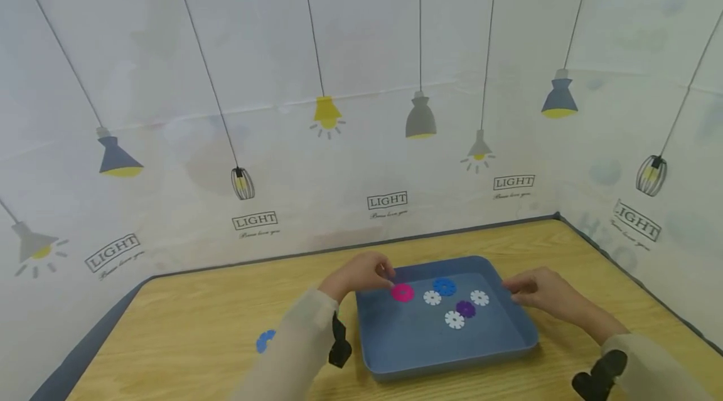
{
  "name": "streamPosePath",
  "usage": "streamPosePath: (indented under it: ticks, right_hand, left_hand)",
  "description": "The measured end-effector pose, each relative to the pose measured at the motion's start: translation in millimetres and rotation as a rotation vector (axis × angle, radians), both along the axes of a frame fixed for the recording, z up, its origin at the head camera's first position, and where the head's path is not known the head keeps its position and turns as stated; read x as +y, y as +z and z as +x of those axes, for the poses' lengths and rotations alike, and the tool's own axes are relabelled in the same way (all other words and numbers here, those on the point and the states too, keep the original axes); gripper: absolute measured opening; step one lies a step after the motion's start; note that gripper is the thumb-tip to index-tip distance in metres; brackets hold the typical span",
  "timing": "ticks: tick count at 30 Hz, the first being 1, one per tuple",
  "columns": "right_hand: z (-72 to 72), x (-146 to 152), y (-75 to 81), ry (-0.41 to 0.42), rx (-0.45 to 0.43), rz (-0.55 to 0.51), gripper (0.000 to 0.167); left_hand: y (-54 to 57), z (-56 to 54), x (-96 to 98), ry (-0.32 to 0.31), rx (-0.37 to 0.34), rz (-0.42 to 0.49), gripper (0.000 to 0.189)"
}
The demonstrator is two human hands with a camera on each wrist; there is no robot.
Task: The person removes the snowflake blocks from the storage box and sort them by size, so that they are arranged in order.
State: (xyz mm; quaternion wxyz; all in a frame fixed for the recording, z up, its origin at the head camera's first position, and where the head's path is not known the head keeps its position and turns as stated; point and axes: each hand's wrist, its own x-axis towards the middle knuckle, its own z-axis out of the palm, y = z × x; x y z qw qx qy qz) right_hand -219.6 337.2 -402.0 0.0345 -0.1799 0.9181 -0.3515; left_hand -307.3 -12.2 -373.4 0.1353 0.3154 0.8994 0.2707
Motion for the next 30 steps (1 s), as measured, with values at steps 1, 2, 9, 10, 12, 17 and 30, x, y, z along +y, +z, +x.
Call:
streamPosePath:
  ticks: [1, 2, 9, 10, 12, 17, 30]
  right_hand:
    - [0.0, 0, 0.1, -0.009, -0.001, 0.002, 0.031]
    - [0.1, -1, 0.1, -0.012, 0.002, 0.004, 0.031]
    - [1.3, -1, 0.7, 0.006, 0.002, -0.018, 0.031]
    - [1.7, -1, 0.7, 0.015, 0.004, -0.022, 0.031]
    - [1.9, 0, 0.3, 0.023, 0.012, -0.024, 0.031]
    - [1.4, 1, -1.3, 0.024, 0.017, -0.019, 0.031]
    - [2.6, 0, -0.5, 0.026, 0.006, -0.027, 0.03]
  left_hand:
    - [1.2, -1.2, 4.8, 0.002, -0.01, -0.021, 0.016]
    - [2.5, -1.9, 9.5, 0.0, -0.016, -0.039, 0.016]
    - [7.8, -2.5, 32.8, -0.006, 0.008, -0.178, 0.022]
    - [7.7, -2.3, 34.9, -0.003, 0.015, -0.196, 0.023]
    - [6.6, -2.6, 38.8, 0.006, 0.014, -0.22, 0.023]
    - [1.9, -1.9, 46.1, 0.044, 0.014, -0.272, 0.026]
    - [-2.8, 4.9, 55.5, 0.094, 0.055, -0.406, 0.035]
